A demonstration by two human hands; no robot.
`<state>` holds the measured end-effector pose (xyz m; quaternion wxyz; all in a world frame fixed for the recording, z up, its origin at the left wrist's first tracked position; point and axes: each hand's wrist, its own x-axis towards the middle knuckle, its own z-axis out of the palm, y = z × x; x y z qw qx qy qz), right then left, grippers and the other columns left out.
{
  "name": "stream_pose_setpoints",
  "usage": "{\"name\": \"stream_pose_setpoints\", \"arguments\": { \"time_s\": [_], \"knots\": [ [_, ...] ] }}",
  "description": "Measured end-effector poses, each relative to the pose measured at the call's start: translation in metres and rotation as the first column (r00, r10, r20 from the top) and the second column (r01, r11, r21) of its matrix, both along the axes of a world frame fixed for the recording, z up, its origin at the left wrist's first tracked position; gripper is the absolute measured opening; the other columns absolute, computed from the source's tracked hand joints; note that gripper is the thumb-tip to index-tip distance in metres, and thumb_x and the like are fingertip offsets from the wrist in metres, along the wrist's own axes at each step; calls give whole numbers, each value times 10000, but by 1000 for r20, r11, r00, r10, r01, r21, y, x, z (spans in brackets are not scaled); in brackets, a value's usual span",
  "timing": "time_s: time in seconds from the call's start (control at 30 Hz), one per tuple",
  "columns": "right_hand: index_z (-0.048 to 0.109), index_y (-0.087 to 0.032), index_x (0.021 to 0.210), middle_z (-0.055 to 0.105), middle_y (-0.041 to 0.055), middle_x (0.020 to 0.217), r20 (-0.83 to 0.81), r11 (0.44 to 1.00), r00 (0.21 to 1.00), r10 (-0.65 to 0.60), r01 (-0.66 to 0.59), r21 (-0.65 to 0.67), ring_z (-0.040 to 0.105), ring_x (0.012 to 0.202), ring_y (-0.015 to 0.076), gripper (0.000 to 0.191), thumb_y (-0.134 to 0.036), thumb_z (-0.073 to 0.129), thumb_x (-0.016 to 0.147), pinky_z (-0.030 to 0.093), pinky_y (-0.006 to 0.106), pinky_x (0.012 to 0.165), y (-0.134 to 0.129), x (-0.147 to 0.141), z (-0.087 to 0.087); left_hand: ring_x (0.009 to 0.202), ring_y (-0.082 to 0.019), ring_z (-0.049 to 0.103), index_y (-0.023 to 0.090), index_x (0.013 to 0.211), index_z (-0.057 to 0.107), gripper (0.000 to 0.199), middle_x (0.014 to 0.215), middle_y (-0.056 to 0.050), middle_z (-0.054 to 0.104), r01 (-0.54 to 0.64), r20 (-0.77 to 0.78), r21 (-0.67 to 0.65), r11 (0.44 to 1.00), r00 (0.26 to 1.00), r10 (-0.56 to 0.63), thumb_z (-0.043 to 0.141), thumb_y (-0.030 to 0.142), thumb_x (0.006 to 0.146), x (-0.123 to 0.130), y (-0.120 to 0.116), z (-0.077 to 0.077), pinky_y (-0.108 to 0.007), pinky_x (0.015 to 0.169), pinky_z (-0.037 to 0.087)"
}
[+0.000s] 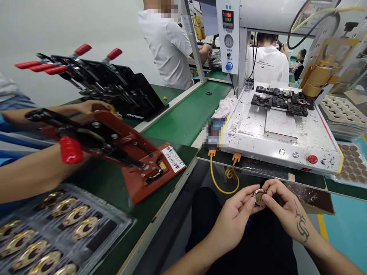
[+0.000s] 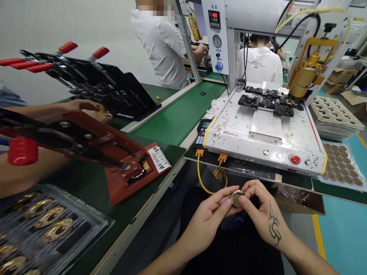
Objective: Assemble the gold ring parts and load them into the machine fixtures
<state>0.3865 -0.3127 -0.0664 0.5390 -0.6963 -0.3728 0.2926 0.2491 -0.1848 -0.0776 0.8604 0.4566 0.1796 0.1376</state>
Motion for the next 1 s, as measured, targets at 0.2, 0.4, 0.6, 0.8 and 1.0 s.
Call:
{"name": "stream_pose_setpoints", "arguments": {
  "time_s": [0.2,0.4,0.6,0.8,1.0],
  "knots": [
    [588,-248,862,604,56,1094,31,1000,999,-15,14,15,582,1013,232,242,-400,610,1049,460,339,859,-1,-1,-1,1155,-305,750,189,1326,724,480,1278,-134,774,-7,-11,23,1000,1000,7,770,477,945,-1,-3,0,-476,1097,587],
    [586,-250,851,620,68,1073,133,998,989,-59,54,41,608,1003,247,221,-358,614,1042,491,361,864,2,-6,-2,1144,-309,759,175,1303,723,453,1259,-145,784,-44,-29,80,996,998,47,780,441,941,-1,-6,-2,-458,1074,596],
    [537,-254,869,603,59,1021,338,996,938,-83,69,51,601,933,237,192,-313,641,1020,500,357,818,3,-3,-16,1098,-288,774,181,1255,739,355,1212,-136,801,-92,-60,243,966,992,109,744,383,963,-2,-7,-8,-405,1023,612],
    [685,-286,1166,649,82,1144,323,980,928,184,-200,18,631,1034,251,158,-301,563,1067,527,378,912,9,5,-9,1117,-270,751,220,1504,566,478,1212,-116,796,68,-93,498,864,995,-25,610,324,1040,-10,15,4,-394,1041,557],
    [705,-237,972,684,19,822,-69,996,995,73,-69,59,624,700,179,238,-472,693,1003,509,300,633,33,-4,-5,1062,-236,741,222,1399,578,476,1257,-109,731,-37,-97,415,909,992,85,727,340,963,-15,30,16,-354,956,592]
  ]
}}
